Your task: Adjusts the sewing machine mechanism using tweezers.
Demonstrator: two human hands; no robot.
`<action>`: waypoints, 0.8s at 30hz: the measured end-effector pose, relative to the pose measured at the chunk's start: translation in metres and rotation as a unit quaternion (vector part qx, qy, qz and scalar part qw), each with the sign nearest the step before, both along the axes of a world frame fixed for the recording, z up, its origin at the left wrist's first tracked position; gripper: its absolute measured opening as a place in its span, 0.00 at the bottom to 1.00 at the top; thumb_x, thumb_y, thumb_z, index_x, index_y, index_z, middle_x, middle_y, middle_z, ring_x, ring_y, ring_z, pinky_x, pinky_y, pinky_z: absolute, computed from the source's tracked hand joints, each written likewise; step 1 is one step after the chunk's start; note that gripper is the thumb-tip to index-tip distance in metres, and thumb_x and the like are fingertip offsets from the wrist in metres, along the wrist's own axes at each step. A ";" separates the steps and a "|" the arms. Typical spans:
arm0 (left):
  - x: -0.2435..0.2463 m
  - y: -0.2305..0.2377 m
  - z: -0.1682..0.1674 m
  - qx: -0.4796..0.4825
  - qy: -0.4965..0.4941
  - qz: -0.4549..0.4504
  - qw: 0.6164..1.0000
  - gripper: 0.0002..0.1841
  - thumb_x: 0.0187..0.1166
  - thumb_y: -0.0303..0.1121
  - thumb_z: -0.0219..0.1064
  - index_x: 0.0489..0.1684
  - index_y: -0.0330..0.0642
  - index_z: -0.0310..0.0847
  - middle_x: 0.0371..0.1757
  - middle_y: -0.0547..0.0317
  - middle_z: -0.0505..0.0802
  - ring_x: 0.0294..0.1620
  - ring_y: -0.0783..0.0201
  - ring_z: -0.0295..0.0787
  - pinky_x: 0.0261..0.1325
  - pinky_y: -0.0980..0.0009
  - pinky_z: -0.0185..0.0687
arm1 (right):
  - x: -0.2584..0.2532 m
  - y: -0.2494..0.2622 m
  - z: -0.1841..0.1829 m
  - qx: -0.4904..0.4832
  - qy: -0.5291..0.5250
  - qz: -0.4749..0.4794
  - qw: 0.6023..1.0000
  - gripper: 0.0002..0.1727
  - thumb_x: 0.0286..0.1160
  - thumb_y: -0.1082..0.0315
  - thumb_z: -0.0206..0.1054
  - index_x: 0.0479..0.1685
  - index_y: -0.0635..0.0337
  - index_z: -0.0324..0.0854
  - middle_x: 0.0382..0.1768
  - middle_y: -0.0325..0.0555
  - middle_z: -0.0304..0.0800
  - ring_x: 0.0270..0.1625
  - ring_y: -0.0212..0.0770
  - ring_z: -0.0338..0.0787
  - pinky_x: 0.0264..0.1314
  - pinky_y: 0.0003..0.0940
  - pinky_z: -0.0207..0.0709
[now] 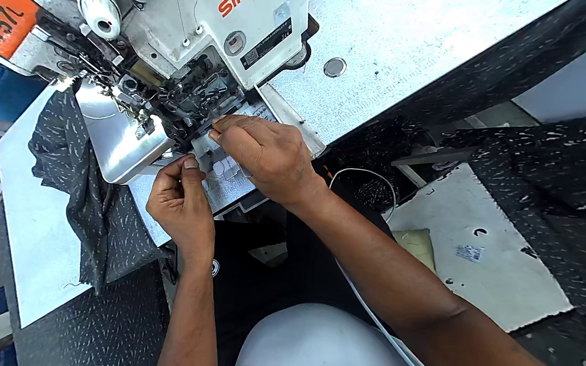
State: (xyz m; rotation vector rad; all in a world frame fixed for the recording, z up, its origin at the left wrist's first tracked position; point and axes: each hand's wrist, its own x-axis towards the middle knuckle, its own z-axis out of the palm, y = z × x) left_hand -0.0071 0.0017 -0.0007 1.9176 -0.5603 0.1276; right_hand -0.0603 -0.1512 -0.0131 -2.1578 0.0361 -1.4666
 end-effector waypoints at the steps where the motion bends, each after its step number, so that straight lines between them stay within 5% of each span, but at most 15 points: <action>1: -0.002 0.001 0.001 0.005 0.006 0.000 1.000 0.09 0.89 0.33 0.62 0.55 0.41 0.87 0.31 0.67 0.88 0.13 0.77 0.70 0.11 0.83 0.63 | 0.000 0.000 0.000 0.000 0.000 0.001 1.000 0.05 0.82 0.76 0.67 0.38 0.64 0.87 0.42 0.56 0.98 0.52 0.49 0.99 0.51 0.36 0.92; 24: -0.004 0.000 0.001 0.018 -0.001 0.001 1.000 0.10 0.90 0.33 0.61 0.56 0.41 0.87 0.31 0.68 0.88 0.13 0.77 0.70 0.11 0.84 0.62 | 0.000 0.000 -0.003 0.028 -0.018 0.010 0.999 0.05 0.80 0.76 0.70 0.36 0.65 0.88 0.42 0.57 0.98 0.51 0.48 0.99 0.51 0.36 0.93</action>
